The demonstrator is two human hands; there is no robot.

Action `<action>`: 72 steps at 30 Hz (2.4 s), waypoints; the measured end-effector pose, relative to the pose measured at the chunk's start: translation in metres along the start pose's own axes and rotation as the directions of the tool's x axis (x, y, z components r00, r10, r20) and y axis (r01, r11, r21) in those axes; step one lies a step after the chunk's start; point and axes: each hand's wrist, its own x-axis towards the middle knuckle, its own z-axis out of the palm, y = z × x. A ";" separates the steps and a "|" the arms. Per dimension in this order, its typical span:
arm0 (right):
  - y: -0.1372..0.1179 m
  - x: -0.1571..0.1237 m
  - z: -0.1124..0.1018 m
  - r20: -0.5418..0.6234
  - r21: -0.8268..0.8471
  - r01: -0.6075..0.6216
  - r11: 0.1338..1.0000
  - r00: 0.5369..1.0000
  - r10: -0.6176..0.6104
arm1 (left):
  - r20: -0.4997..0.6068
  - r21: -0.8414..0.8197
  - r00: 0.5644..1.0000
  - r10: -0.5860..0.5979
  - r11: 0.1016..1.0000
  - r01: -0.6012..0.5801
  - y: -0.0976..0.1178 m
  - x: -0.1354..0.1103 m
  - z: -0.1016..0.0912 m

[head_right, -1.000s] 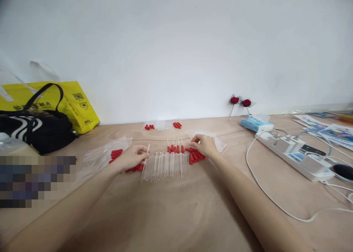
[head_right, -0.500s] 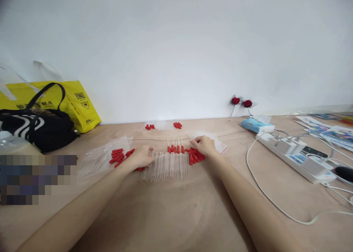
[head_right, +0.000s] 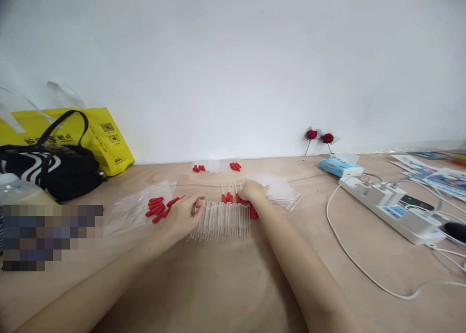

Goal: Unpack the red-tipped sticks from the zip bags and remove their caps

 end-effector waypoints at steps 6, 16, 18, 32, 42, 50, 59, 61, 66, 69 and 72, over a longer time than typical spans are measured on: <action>-0.008 -0.008 -0.012 -0.026 0.009 0.043 0.999 0.999 -0.042 | -0.338 0.002 0.848 0.409 0.901 -0.434 -0.014 -0.041 0.016; 0.025 -0.109 0.010 -0.386 -0.205 0.730 0.653 0.553 -0.739 | -0.454 0.030 0.821 0.346 0.927 -0.374 -0.004 -0.042 0.020; 0.031 -0.119 0.022 -0.446 -0.315 0.749 0.583 0.425 -0.788 | -0.459 0.056 0.809 0.368 0.920 -0.387 0.003 -0.045 0.019; 0.028 -0.123 0.035 -0.541 -0.398 0.767 0.502 0.246 -0.804 | -0.413 0.242 0.734 0.539 0.842 -0.482 0.013 -0.049 0.023; 0.027 -0.125 0.040 -0.619 -0.337 0.788 0.515 0.226 -0.752 | -0.347 0.335 0.715 0.606 0.793 -0.509 0.009 -0.053 0.020; 0.027 -0.129 0.036 -0.584 -0.351 0.797 0.491 0.224 -0.780 | -0.354 0.310 0.719 0.598 0.800 -0.513 0.010 -0.055 0.019; 0.032 -0.131 0.032 -0.600 -0.360 0.796 0.487 0.202 -0.774 | -0.382 0.283 0.736 0.559 0.829 -0.483 0.007 -0.056 0.014; 0.036 -0.130 0.031 -0.641 -0.299 0.792 0.533 0.247 -0.727 | -0.417 0.268 0.745 0.521 0.854 -0.447 0.003 -0.056 0.012; 0.037 -0.127 0.027 -0.713 -0.119 0.781 0.613 0.363 -0.600 | -0.440 0.155 0.813 0.380 0.924 -0.349 -0.002 -0.051 0.005; 0.036 -0.117 0.022 -0.705 -0.087 0.708 0.701 0.453 -0.545 | -0.329 -0.021 0.929 0.171 0.982 -0.188 -0.007 -0.039 -0.001; 0.040 -0.094 0.010 -0.654 -0.049 0.575 0.816 0.599 -0.462 | -0.095 -0.288 0.989 -0.111 0.954 0.080 -0.017 -0.018 -0.010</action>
